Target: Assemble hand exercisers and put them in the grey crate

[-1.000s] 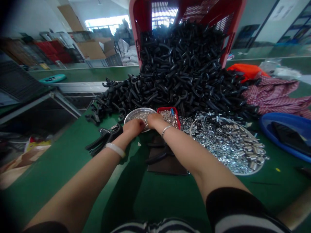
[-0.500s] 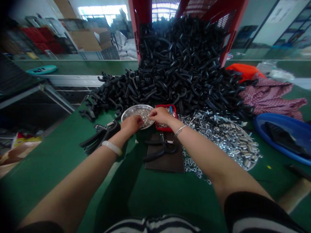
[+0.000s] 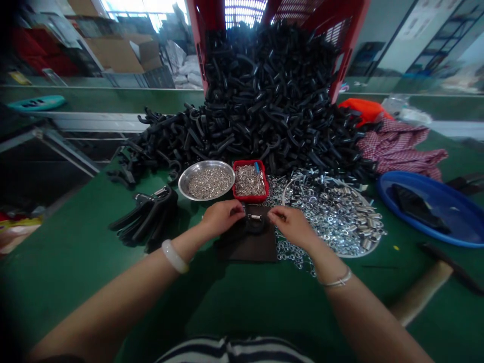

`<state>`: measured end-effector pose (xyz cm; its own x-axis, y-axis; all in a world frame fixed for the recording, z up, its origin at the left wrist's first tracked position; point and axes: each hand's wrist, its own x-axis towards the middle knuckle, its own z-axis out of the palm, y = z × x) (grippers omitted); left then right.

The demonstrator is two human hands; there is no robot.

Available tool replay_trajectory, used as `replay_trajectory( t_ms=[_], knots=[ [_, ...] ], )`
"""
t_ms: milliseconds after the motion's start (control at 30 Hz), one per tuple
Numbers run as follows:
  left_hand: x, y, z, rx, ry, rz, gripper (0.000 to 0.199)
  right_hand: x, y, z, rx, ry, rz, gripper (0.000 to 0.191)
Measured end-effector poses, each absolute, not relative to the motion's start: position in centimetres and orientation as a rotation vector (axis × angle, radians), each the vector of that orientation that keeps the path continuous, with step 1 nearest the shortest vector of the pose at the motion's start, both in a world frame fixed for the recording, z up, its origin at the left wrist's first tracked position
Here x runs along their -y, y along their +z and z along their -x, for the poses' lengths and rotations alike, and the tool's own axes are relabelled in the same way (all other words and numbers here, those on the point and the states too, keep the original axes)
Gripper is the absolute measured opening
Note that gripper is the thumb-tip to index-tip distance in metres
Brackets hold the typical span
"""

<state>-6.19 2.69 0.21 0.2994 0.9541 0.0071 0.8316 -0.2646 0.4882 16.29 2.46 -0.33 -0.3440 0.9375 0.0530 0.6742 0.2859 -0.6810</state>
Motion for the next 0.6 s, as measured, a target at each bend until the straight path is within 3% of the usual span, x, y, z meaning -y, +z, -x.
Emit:
replay_trajectory(
  t_ms=[200,600],
  knots=[
    [-2.3,0.0,5.9,-1.649,0.475,-2.238,0.013,-2.0,-1.5,-15.1,2.141,0.39,1.481,0.018],
    [-2.2,-0.1,5.7,-1.71,0.424,-2.188,0.014,-2.5,-2.5,-14.9,1.882,0.833,1.451,0.021]
  ],
)
